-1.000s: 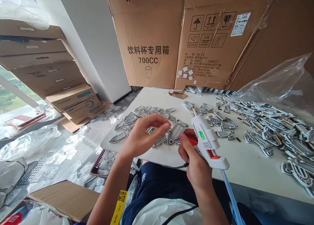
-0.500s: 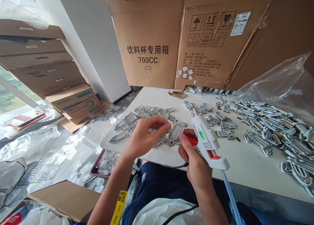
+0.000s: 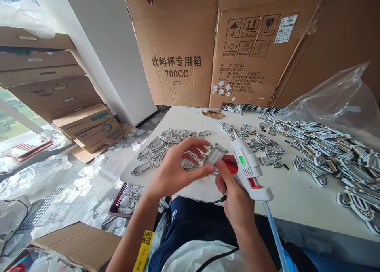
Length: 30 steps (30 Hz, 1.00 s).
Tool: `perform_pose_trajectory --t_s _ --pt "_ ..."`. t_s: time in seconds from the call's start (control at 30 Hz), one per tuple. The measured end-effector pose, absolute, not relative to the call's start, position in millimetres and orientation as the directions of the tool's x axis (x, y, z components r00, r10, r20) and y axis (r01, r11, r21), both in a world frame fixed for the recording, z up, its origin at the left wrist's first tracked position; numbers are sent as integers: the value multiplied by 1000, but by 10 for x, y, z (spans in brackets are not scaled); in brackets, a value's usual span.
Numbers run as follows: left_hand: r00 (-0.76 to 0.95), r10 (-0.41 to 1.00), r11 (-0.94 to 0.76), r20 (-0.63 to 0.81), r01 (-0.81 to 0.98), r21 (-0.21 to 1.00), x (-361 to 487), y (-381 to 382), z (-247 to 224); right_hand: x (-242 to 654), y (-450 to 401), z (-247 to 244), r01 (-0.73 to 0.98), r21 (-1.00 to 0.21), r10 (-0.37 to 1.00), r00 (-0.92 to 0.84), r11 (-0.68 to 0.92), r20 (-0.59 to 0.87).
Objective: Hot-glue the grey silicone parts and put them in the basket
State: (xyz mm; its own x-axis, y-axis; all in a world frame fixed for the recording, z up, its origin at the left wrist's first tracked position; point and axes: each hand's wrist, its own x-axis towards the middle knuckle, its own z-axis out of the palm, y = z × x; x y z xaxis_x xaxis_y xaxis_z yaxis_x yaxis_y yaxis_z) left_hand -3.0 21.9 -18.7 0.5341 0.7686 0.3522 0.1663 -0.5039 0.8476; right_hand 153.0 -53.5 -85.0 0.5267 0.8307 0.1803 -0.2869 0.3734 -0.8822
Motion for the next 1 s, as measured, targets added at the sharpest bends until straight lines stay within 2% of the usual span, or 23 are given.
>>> perform_pose_trajectory --t_s 0.17,0.33,0.5,0.6,0.7,0.8,0.9,1.0 --pt "531 755 -575 385 254 777 -3 217 -168 1483 -516 -838 -282 -905 837 531 320 131" --pt "412 856 -461 313 331 823 -52 322 -213 1357 -522 -788 -269 -928 852 516 257 87" --pt "456 876 -247 159 141 959 -96 607 -221 1204 -587 -641 -210 -892 836 483 400 261" --pt "453 881 -194 138 80 978 -6 833 -191 1148 -631 -591 -126 -871 792 494 474 360" --pt "444 885 -254 136 218 942 225 1053 -201 1118 -663 -573 -113 -859 799 445 499 405" --pt "604 786 -436 131 392 810 576 1203 -318 1096 -683 -545 -104 -852 812 380 512 442" --pt "731 677 -551 83 429 716 950 1248 -532 1081 -689 -492 -111 -838 808 355 535 469" --pt "778 627 -621 54 457 637 1232 1229 -735 1084 -664 -408 -134 -841 827 317 524 464"
